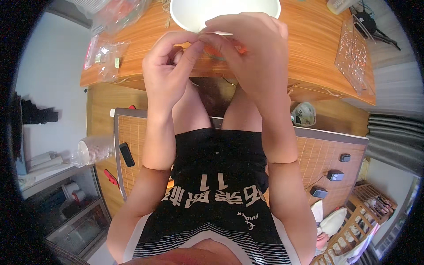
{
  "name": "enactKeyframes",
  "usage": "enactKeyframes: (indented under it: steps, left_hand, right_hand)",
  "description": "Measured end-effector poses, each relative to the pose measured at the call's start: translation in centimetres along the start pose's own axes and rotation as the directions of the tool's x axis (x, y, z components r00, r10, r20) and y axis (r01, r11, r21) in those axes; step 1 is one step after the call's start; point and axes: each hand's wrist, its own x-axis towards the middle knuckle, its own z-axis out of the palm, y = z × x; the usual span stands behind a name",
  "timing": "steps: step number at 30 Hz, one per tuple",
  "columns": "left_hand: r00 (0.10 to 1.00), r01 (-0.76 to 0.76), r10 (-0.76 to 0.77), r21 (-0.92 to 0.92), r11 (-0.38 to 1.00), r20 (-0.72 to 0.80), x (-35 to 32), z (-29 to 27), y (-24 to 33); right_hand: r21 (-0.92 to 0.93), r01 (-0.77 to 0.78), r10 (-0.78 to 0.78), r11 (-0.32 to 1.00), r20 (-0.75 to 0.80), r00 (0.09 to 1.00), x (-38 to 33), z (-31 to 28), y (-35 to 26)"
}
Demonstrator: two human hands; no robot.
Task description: Preparing paper bowls by placing rubber bands around their rims.
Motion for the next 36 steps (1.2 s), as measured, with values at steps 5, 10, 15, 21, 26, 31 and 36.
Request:
enactKeyframes:
  steps: [5, 10, 15, 21, 26, 31, 36]
  left_hand:
    - [1.000, -0.028, 0.028, 0.019, 0.999, -0.004, 0.2, 0.0, 0.3]
    - [1.000, -0.026, 0.025, 0.077, 0.997, 0.012, 0.6, -0.4, 1.0]
    - [0.971, -0.188, 0.216, 0.234, 0.954, -0.098, 0.4, -0.3, 1.2]
    - [0.929, -0.196, 0.282, 0.328, 0.924, -0.238, 0.4, 0.6, 1.5]
    - [0.934, -0.188, 0.259, 0.278, 0.942, -0.247, 0.5, 0.4, 1.3]
    - [0.953, -0.138, 0.182, 0.187, 0.973, -0.242, 0.4, 0.5, 1.5]
    - [0.910, -0.224, 0.303, 0.280, 0.934, -0.282, 0.6, 0.8, 0.7]
  right_hand:
    - [-0.049, 0.196, -0.195, 0.979, 0.028, 0.981, 0.4, -0.3, 0.6]
    - [-0.093, 0.272, -0.265, 0.958, 0.083, 0.961, 0.9, -0.7, 0.5]
    - [-0.009, 0.298, -0.297, 0.955, 0.015, 0.955, 1.1, -0.2, 0.5]
    - [-0.014, 0.123, -0.121, 0.992, 0.116, 0.986, 1.9, -0.4, -2.0]
    - [0.074, -0.038, 0.022, 0.997, 0.208, 0.978, 2.2, -0.7, -2.9]
    - [0.077, -0.102, 0.080, 0.992, 0.247, 0.966, 1.7, -0.6, -0.9]
    - [0.164, -0.199, 0.140, 0.966, 0.315, 0.939, 2.3, -0.8, -0.8]
